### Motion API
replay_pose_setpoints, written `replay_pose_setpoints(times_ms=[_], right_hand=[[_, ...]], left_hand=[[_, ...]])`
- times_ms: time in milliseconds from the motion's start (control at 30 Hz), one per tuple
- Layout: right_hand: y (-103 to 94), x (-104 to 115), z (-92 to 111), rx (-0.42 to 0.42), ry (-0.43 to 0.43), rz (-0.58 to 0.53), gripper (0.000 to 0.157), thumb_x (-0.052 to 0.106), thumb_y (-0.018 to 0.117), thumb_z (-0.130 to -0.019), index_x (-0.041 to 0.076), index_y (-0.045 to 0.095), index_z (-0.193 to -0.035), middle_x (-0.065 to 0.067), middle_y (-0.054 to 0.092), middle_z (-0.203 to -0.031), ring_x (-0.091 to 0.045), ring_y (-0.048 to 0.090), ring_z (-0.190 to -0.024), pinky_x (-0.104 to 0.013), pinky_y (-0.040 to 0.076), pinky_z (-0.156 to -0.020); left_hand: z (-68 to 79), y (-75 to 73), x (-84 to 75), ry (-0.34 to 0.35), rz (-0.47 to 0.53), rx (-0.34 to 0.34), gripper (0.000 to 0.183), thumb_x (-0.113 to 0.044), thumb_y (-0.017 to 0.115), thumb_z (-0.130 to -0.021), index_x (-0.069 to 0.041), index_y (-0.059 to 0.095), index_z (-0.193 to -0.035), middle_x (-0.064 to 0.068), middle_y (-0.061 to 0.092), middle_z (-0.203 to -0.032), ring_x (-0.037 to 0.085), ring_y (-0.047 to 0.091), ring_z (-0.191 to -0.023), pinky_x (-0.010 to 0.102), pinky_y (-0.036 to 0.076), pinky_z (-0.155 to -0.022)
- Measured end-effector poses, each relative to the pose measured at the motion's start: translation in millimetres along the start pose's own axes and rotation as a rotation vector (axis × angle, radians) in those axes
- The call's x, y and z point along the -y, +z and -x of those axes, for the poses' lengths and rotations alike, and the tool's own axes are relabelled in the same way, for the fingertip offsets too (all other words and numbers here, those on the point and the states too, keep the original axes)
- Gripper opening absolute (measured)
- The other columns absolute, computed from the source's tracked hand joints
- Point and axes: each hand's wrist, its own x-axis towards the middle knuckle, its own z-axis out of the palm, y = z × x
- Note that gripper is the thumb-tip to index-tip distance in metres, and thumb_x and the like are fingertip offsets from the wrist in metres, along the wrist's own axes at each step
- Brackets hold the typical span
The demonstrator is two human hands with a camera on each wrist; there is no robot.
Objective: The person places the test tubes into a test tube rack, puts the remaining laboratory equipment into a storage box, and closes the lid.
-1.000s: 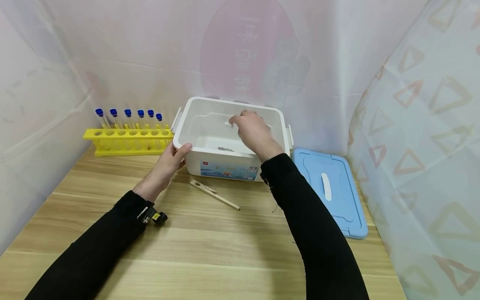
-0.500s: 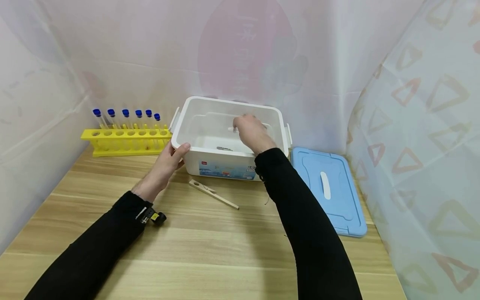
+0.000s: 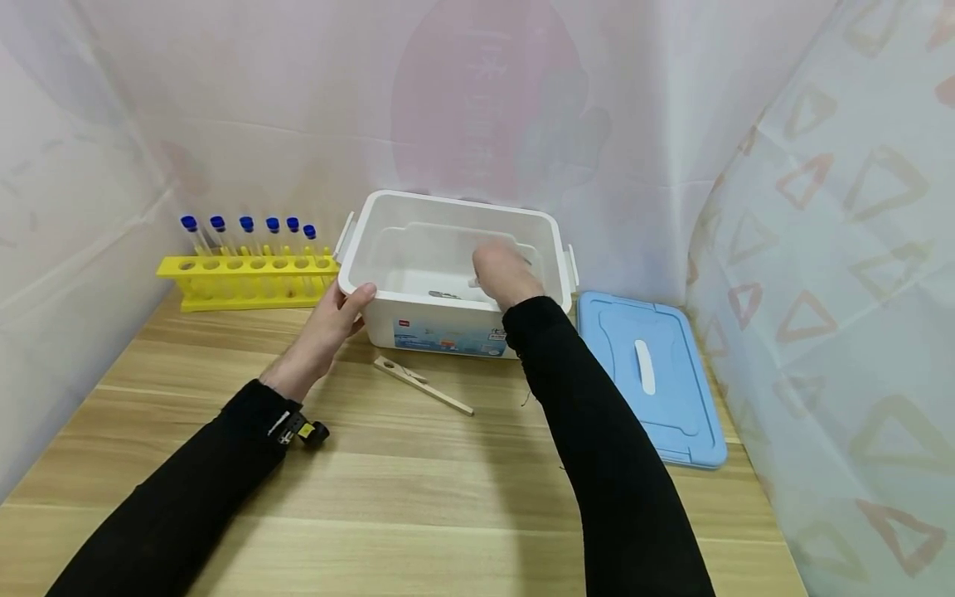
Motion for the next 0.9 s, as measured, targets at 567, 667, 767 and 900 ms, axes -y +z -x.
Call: replay_pose_setpoints(times_ms=[567, 667, 767, 900], right_hand=[[2.0, 2.0, 12.5, 0.105, 0.024, -0.058, 0.041, -0.013, 0.040, -0.094, 0.016, 0.026, -0.070, 0.000, 0.016, -0.072, -0.018, 0.015, -0.065, -0.033, 0.019, -0.063], [3.6, 0.5, 11.1, 0.117, 0.023, -0.033, 0.046, -0.011, 0.041, -0.095, 0.018, 0.025, -0.063, 0.002, 0.013, -0.067, -0.017, 0.013, -0.061, -0.032, 0.017, -0.059], [5.9, -2.9, 7.8, 0.127, 0.027, -0.007, 0.048, -0.009, 0.042, -0.097, 0.017, 0.026, -0.059, 0.002, 0.014, -0.063, -0.017, 0.014, -0.058, -0.030, 0.017, -0.054], [4.1, -2.7, 7.5, 0.121, 0.041, 0.006, 0.045, -0.005, 0.046, -0.098, 0.016, 0.033, -0.060, 0.002, 0.022, -0.061, -0.017, 0.022, -0.057, -0.029, 0.023, -0.053]], left_hand=[[-0.9, 0.2, 1.9, 0.016, -0.001, 0.002, 0.080, -0.056, 0.062, -0.098, -0.032, 0.025, -0.165, 0.014, 0.035, -0.161, 0.033, 0.038, -0.145, 0.056, 0.033, -0.118], [-1.1, 0.6, 2.3, 0.022, 0.003, 0.003, 0.080, -0.056, 0.061, -0.098, -0.031, 0.025, -0.165, 0.014, 0.036, -0.160, 0.033, 0.038, -0.145, 0.056, 0.034, -0.118], [-1.1, 0.5, 2.5, 0.027, 0.006, 0.004, 0.079, -0.055, 0.061, -0.099, -0.029, 0.025, -0.165, 0.015, 0.036, -0.160, 0.033, 0.038, -0.145, 0.057, 0.033, -0.118], [-0.6, 0.3, 2.0, 0.028, 0.002, 0.006, 0.080, -0.056, 0.061, -0.099, -0.029, 0.025, -0.165, 0.015, 0.035, -0.160, 0.033, 0.038, -0.145, 0.056, 0.033, -0.118]])
